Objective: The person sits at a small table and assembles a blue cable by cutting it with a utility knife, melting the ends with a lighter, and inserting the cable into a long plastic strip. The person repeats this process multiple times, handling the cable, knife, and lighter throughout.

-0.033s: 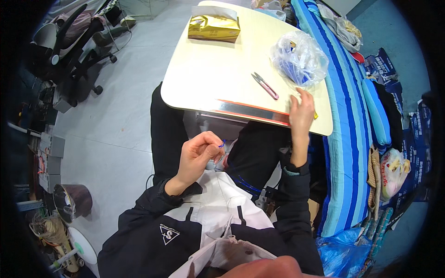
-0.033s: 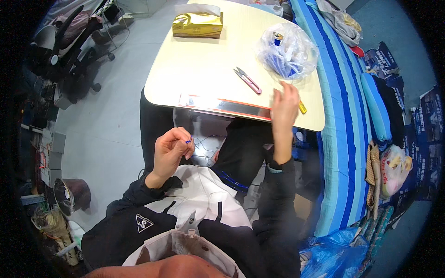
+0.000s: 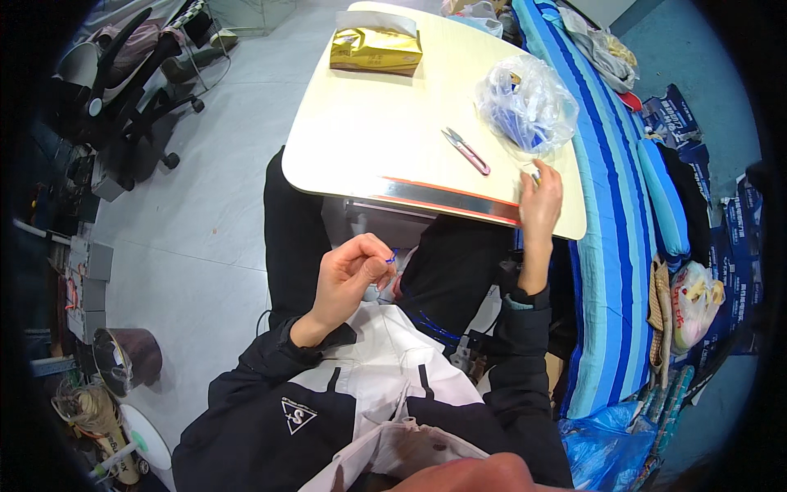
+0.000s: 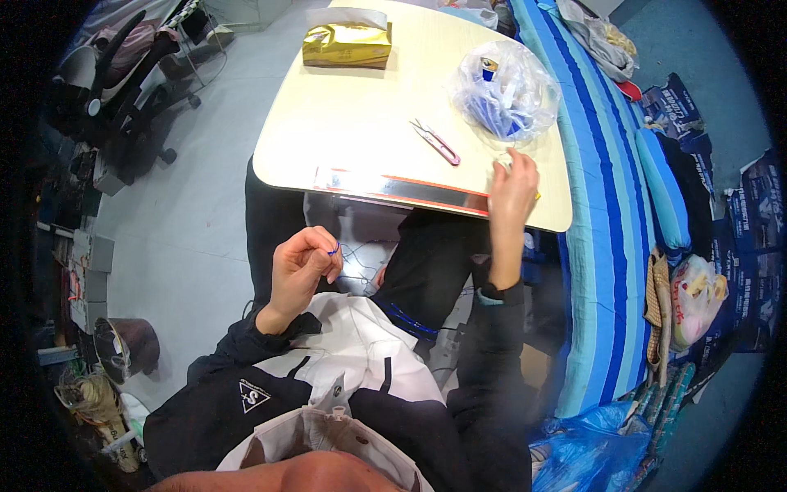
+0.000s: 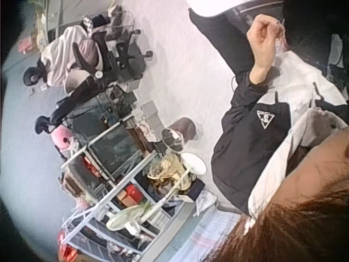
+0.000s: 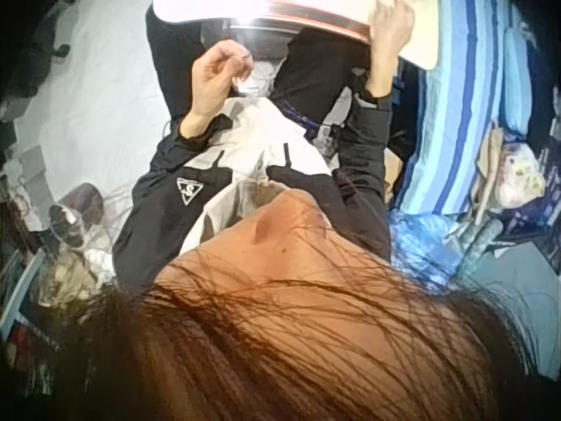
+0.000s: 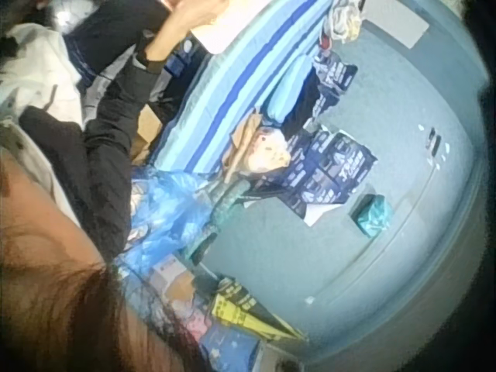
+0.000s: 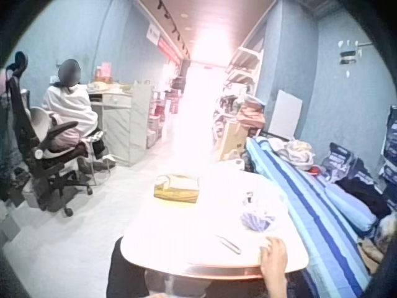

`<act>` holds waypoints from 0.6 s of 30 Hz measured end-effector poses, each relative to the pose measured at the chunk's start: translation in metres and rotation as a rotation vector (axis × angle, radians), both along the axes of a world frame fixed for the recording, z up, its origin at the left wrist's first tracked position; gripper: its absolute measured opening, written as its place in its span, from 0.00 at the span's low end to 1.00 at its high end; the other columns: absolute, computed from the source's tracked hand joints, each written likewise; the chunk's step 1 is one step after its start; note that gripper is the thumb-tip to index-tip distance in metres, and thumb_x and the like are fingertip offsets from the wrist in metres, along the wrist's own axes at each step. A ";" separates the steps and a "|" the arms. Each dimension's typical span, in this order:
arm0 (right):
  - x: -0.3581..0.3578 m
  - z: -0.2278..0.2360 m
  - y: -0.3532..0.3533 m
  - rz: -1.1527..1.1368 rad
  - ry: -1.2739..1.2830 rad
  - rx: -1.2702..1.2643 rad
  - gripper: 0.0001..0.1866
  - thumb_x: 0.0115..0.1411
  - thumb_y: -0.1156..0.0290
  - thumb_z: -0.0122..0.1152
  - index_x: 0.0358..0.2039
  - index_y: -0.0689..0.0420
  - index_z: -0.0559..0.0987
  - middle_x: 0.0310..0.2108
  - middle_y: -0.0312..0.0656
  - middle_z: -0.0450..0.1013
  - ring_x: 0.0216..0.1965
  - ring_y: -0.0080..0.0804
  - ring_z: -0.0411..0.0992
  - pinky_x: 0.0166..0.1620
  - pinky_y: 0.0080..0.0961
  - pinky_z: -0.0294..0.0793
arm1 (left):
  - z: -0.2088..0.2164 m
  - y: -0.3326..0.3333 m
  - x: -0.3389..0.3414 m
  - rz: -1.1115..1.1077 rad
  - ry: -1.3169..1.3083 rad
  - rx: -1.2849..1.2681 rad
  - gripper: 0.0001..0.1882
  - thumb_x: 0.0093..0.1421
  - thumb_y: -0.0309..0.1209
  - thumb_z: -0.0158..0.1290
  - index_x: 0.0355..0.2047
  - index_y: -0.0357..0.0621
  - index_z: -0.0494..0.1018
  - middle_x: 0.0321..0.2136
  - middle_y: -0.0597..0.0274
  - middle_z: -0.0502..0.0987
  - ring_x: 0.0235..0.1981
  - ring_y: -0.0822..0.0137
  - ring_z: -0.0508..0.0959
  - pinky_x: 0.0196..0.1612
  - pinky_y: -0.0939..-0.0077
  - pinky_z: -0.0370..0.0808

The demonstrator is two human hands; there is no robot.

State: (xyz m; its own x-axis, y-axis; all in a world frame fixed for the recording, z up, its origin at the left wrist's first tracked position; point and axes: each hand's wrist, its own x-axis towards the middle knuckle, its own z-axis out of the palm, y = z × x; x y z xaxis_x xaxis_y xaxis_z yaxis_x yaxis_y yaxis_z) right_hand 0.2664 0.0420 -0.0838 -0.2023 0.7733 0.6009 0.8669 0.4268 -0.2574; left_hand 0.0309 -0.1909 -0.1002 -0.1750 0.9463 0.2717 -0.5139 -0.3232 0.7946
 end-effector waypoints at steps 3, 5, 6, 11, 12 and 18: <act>0.036 -0.006 0.018 -0.097 -0.120 -0.038 0.19 0.56 0.67 0.61 0.45 0.63 0.75 0.42 0.54 0.71 0.44 0.52 0.69 0.49 0.40 0.67 | 0.000 0.001 0.003 -0.007 0.037 0.002 0.08 0.65 0.26 0.48 0.30 0.34 0.67 0.29 0.58 0.67 0.22 0.73 0.67 0.25 0.82 0.64; 0.050 -0.013 0.029 -0.072 -0.156 -0.182 0.18 0.58 0.66 0.60 0.45 0.63 0.74 0.41 0.53 0.71 0.44 0.51 0.69 0.49 0.40 0.67 | 0.001 0.001 0.005 -0.021 0.018 -0.003 0.08 0.65 0.26 0.49 0.31 0.34 0.68 0.29 0.58 0.68 0.22 0.73 0.68 0.26 0.83 0.65; 0.053 -0.017 0.033 -0.071 -0.244 -0.116 0.17 0.59 0.65 0.58 0.44 0.63 0.74 0.36 0.52 0.71 0.40 0.50 0.70 0.44 0.41 0.69 | 0.002 0.000 0.006 -0.021 0.023 -0.007 0.08 0.65 0.26 0.49 0.31 0.33 0.69 0.29 0.58 0.69 0.22 0.73 0.68 0.26 0.83 0.65; 0.035 -0.008 0.023 0.007 -0.062 -0.051 0.10 0.63 0.67 0.54 0.35 0.63 0.71 0.26 0.46 0.70 0.25 0.38 0.70 0.30 0.34 0.70 | 0.012 -0.007 0.006 0.172 0.336 0.059 0.06 0.62 0.24 0.52 0.29 0.33 0.70 0.27 0.57 0.72 0.21 0.72 0.69 0.26 0.82 0.66; 0.029 -0.002 0.009 0.108 0.198 -0.124 0.10 0.64 0.67 0.53 0.35 0.62 0.69 0.25 0.43 0.69 0.23 0.33 0.69 0.27 0.29 0.69 | 0.014 -0.008 0.006 0.236 0.441 0.092 0.06 0.61 0.24 0.53 0.28 0.34 0.71 0.26 0.57 0.73 0.21 0.71 0.70 0.26 0.82 0.66; -0.032 0.009 -0.127 0.762 0.941 -0.872 0.25 0.63 0.43 0.47 0.37 0.56 0.69 0.18 0.30 0.59 0.16 0.13 0.53 0.19 0.12 0.48 | 0.020 -0.005 0.007 0.505 0.838 0.318 0.10 0.47 0.15 0.59 0.29 0.34 0.72 0.25 0.56 0.74 0.22 0.61 0.72 0.24 0.75 0.69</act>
